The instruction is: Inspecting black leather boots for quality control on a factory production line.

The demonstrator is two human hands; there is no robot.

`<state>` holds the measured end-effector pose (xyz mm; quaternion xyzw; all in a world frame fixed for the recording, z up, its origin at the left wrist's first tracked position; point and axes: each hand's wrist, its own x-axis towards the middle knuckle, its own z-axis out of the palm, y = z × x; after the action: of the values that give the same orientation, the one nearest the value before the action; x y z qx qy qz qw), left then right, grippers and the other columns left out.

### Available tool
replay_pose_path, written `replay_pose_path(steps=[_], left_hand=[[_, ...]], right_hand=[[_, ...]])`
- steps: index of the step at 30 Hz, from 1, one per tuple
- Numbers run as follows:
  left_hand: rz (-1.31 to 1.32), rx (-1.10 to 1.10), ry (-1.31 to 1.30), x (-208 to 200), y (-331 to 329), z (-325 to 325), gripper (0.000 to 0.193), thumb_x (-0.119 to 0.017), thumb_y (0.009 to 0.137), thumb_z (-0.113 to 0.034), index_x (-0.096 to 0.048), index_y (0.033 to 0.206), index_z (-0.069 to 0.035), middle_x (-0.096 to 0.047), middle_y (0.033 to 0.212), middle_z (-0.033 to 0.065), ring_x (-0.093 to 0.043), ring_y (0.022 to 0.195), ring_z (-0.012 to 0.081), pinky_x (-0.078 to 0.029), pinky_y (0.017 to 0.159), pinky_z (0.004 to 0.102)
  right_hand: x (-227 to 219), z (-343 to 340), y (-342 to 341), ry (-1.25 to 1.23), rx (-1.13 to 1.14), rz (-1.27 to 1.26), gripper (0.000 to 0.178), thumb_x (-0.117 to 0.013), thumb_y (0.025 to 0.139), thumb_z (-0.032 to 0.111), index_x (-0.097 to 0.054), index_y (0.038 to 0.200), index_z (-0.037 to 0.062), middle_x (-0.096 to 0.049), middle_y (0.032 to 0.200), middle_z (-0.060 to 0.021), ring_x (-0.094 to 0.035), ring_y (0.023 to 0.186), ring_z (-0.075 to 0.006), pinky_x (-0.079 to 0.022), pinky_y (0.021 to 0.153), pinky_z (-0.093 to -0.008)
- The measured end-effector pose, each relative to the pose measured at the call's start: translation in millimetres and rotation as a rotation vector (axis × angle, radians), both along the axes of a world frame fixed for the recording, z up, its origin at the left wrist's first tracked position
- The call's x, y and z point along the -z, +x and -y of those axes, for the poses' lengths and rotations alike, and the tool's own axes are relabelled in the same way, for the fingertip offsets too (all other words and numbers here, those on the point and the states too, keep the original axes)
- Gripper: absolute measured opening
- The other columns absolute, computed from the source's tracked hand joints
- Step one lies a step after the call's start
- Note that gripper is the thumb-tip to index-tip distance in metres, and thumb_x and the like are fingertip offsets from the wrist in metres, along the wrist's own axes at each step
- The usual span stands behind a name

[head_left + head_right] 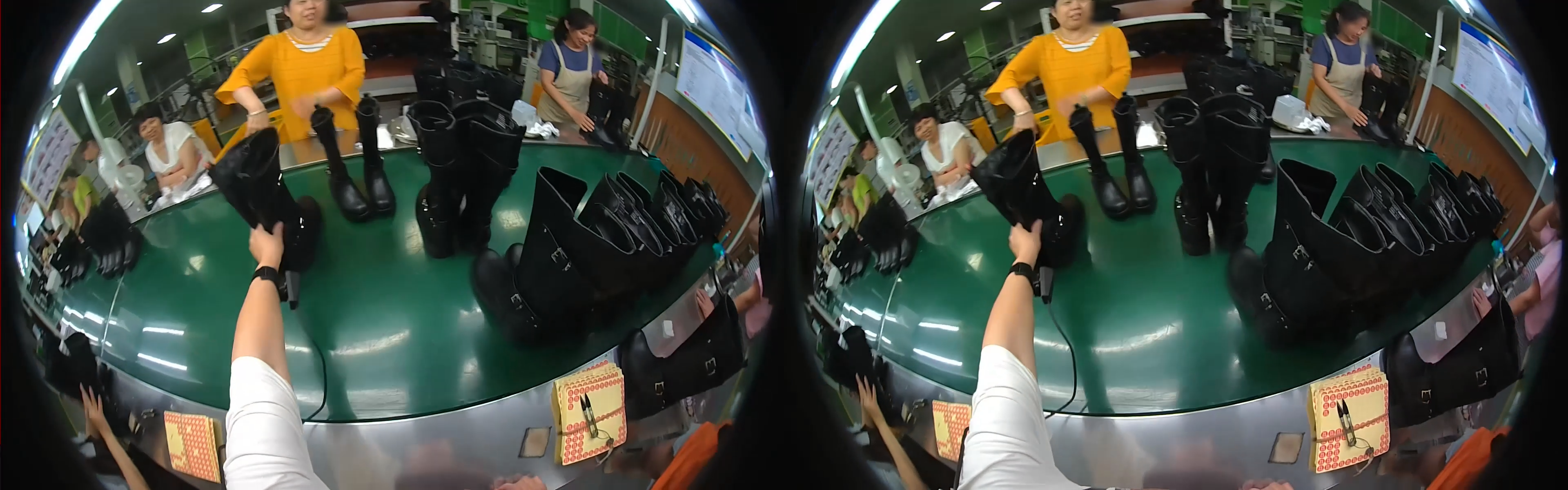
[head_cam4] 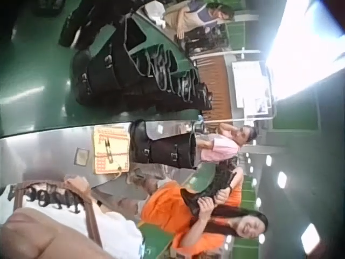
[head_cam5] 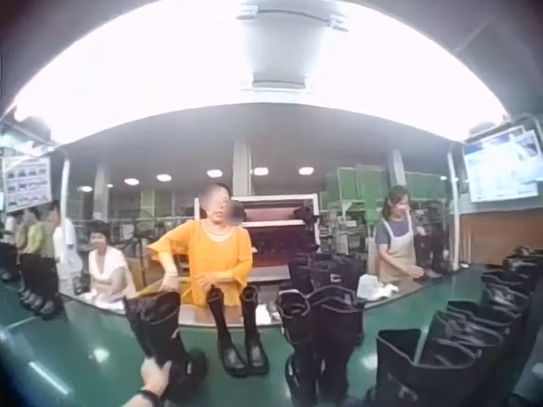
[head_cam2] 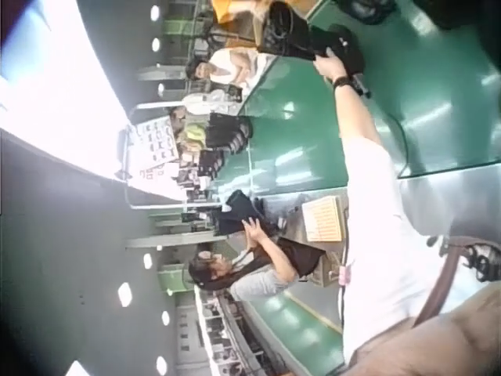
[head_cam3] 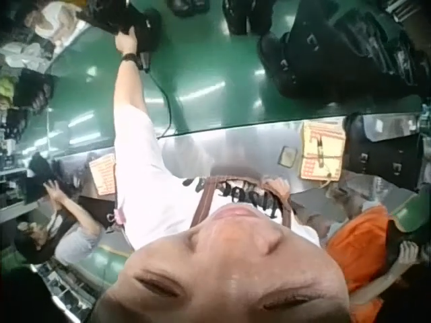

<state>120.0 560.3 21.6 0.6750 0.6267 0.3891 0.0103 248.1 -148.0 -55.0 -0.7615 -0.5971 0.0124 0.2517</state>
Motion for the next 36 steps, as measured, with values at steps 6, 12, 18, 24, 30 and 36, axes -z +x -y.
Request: replay_pose_path(steps=[6, 12, 18, 24, 30, 36], left_hand=[[0.051, 0.107, 0.219, 19.4, -1.8, -32.8, 0.044, -0.069, 0.084, -0.032, -0.062, 0.118, -0.004, -0.052, 0.117, 0.0312, -0.055, 0.105, 0.0470, -0.047, 0.090, 0.0482], [0.255, -0.182, 0.252, -55.7, 40.0, 68.9, 0.052, -0.071, 0.072, -0.020, -0.054, 0.119, -0.005, -0.041, 0.132, 0.0252, -0.036, 0.128, 0.0401, -0.033, 0.106, 0.0485], [0.116, 0.913, 0.627, -155.3, 162.3, 193.7, 0.065, -0.070, 0.074, -0.020, -0.047, 0.134, -0.011, -0.044, 0.131, 0.0264, -0.038, 0.126, 0.0421, -0.029, 0.108, 0.0495], [-0.414, 0.714, 0.069, -195.9, 263.1, 246.5, 0.086, -0.072, 0.065, -0.069, -0.048, 0.139, -0.031, -0.021, 0.150, 0.0322, -0.007, 0.143, 0.0484, -0.020, 0.105, 0.0688], [-0.450, 0.383, 0.019, -185.2, 281.5, 207.3, 0.062, -0.075, 0.069, -0.059, -0.069, 0.111, -0.013, -0.059, 0.118, 0.0201, -0.046, 0.119, 0.0367, -0.047, 0.090, 0.0510], [-0.057, 0.425, 0.310, -175.0, 208.8, 131.2, 0.030, -0.077, 0.075, -0.021, -0.069, 0.099, -0.005, -0.067, 0.099, 0.0164, -0.056, 0.102, 0.0350, -0.049, 0.085, 0.0426]], right_hand=[[-9.9, 7.8, 2.4, -0.412, 0.025, -0.200, 0.015, -0.069, 0.079, 0.034, -0.064, 0.080, 0.0200, -0.064, 0.084, -0.0013, -0.060, 0.077, -0.0213, -0.043, 0.067, -0.0364], [0.4, 16.9, -5.0, -0.529, 0.039, -0.244, 0.016, -0.067, 0.080, 0.036, -0.064, 0.083, 0.0204, -0.065, 0.090, -0.0011, -0.059, 0.085, -0.0221, -0.043, 0.073, -0.0372], [9.1, 22.1, -7.9, -0.345, 0.016, -0.292, 0.019, -0.064, 0.080, 0.038, -0.064, 0.089, 0.0213, -0.065, 0.098, 0.0002, -0.058, 0.095, -0.0220, -0.041, 0.080, -0.0383], [17.6, 17.2, -4.0, 0.083, 0.000, 0.014, 0.015, -0.073, 0.071, 0.020, -0.067, 0.085, 0.0195, -0.064, 0.080, 0.0032, -0.059, 0.073, -0.0200, -0.043, 0.064, -0.0343], [21.2, 14.0, -3.6, -0.025, 0.027, -0.003, 0.005, -0.066, 0.079, 0.026, -0.068, 0.078, 0.0220, -0.062, 0.068, 0.0004, -0.059, 0.067, -0.0202, -0.043, 0.059, -0.0375], [11.7, 9.4, 4.6, -0.493, 0.014, -0.309, 0.021, -0.059, 0.086, 0.036, -0.068, 0.089, 0.0174, -0.064, 0.075, -0.0092, -0.062, 0.074, -0.0280, -0.045, 0.067, -0.0439]])
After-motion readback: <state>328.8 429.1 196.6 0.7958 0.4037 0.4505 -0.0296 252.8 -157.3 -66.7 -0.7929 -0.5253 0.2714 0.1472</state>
